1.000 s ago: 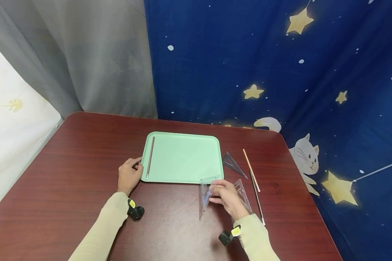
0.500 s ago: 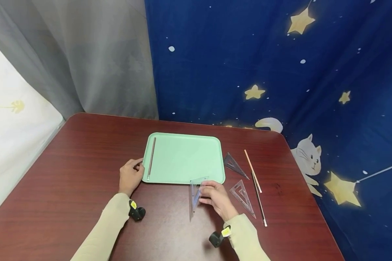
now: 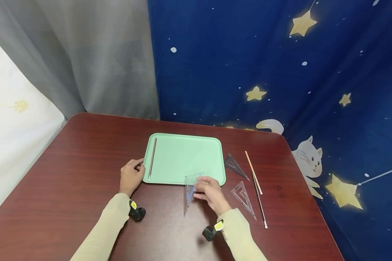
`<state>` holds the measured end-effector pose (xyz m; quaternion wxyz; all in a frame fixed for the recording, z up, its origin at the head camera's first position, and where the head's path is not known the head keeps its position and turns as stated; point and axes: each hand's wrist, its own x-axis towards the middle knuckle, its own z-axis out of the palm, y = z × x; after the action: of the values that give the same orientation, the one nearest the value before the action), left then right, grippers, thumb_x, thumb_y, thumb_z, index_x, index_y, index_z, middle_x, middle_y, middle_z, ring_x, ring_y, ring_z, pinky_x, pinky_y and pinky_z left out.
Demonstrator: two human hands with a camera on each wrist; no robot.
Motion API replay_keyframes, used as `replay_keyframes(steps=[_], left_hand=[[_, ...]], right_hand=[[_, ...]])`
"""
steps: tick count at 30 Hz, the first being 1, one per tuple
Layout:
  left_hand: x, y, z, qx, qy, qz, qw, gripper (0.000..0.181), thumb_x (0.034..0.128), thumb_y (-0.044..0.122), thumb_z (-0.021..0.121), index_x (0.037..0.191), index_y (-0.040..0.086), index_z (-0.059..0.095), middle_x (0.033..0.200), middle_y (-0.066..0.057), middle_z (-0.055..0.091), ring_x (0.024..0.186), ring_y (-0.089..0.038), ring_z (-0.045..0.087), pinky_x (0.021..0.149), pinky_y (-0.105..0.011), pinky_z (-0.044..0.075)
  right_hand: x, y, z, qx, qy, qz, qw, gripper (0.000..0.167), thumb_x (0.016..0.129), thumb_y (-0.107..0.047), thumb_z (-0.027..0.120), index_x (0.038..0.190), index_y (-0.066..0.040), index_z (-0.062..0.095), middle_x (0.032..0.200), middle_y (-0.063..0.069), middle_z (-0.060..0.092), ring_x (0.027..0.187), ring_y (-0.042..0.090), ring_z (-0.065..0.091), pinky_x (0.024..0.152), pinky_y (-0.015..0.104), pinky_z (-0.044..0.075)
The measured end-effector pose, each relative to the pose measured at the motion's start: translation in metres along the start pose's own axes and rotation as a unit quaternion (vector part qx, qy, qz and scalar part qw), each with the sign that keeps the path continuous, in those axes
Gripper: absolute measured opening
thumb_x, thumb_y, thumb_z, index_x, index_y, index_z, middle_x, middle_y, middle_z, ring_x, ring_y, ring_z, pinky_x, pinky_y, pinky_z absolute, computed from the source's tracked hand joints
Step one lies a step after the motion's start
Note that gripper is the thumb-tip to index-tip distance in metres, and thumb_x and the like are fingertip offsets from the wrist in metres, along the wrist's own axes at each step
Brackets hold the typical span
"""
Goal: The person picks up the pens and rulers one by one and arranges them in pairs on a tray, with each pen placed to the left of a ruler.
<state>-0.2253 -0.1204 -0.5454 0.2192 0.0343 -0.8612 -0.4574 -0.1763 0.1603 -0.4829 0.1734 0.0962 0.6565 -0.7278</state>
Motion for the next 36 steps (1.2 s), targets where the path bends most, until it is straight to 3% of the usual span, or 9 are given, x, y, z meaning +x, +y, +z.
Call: replay_keyframes(steps=[23, 36], left_hand=[[0.003, 0.0, -0.008, 0.006, -0.001, 0.0, 1.0, 0.028, 0.0857, 0.005, 0.057, 0.109, 0.001, 0.071, 0.085, -0.009, 0.065, 0.069, -0.017, 0.056, 0.063, -0.03, 0.045], [0.001, -0.001, 0.0, 0.001, 0.004, 0.005, 1.0, 0.026, 0.0847, 0.004, 0.057, 0.106, 0.002, 0.072, 0.082, -0.008, 0.064, 0.066, -0.015, 0.054, 0.061, -0.029, 0.044]], right_hand=[[0.046, -0.011, 0.048, -0.016, 0.015, -0.01, 0.9997, 0.037, 0.089, -0.001, 0.057, 0.124, 0.009, 0.052, 0.08, 0.001, 0.058, 0.071, 0.011, 0.06, 0.065, 0.025, 0.055], [0.071, -0.009, 0.068, 0.0, 0.029, -0.006, 0.9996, 0.036, 0.087, 0.002, 0.057, 0.123, 0.009, 0.054, 0.083, 0.007, 0.058, 0.071, 0.011, 0.062, 0.068, 0.025, 0.056]])
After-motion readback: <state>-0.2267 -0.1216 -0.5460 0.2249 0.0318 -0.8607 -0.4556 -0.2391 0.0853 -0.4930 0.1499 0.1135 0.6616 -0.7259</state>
